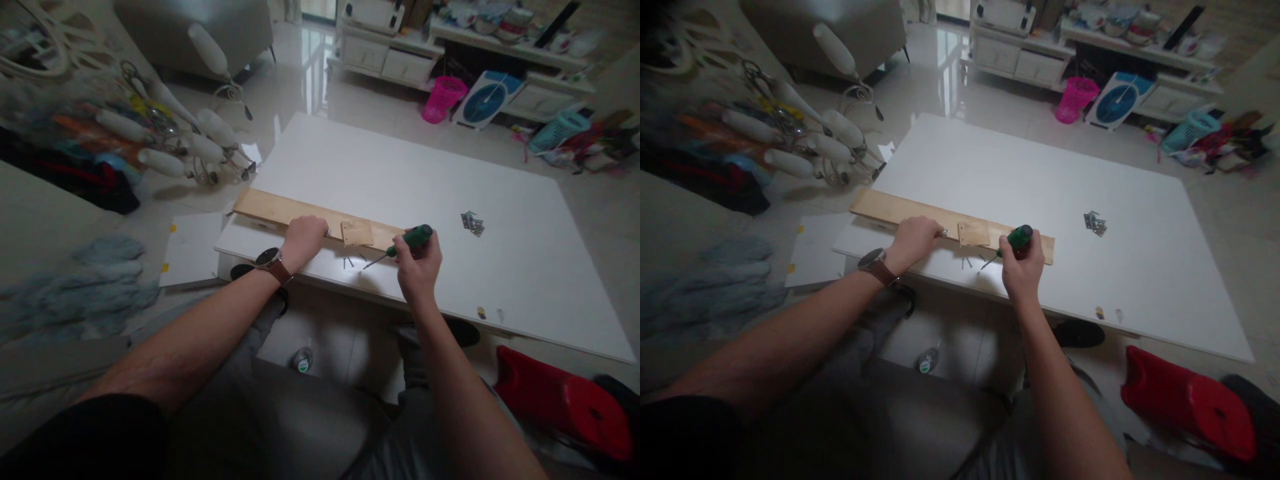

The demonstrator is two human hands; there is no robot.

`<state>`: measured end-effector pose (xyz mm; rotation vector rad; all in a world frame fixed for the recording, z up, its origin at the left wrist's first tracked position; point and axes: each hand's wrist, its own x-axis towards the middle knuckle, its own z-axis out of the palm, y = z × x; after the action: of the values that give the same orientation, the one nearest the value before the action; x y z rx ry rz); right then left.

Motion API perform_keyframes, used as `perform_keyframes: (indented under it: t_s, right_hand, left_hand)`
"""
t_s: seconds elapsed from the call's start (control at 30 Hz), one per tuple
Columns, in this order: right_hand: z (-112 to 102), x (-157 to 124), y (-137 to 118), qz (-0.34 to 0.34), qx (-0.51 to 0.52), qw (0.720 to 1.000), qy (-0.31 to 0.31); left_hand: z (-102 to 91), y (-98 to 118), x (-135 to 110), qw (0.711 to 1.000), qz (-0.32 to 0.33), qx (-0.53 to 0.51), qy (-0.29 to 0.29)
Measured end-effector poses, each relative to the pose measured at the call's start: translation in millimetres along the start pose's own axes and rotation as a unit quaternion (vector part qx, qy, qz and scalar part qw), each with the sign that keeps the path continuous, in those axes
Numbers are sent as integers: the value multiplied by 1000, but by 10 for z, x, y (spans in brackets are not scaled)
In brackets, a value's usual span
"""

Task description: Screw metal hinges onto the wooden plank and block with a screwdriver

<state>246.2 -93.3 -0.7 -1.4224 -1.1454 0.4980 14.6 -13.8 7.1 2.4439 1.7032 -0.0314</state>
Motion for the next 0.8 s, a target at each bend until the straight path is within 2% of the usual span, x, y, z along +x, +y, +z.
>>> perform_keyframes:
  t_s: [0.17,0.4,0.6,0.8]
  right_hand:
    - [11,-7,-16,-3,13,1000,4]
    - [61,-12,-38,-13,94,995,6]
    - [47,90,-43,-6,132,990,56]
    - [61,198,-86,-5,156,986,50]
  left_hand:
    - [19,0,-3,1000,4,14,6]
    - [-18,20,-22,1000,-5,18,-6]
    - [12,18,-18,1000,-9,0,0]
    - [21,16,-31,1000,-1,-8,-6]
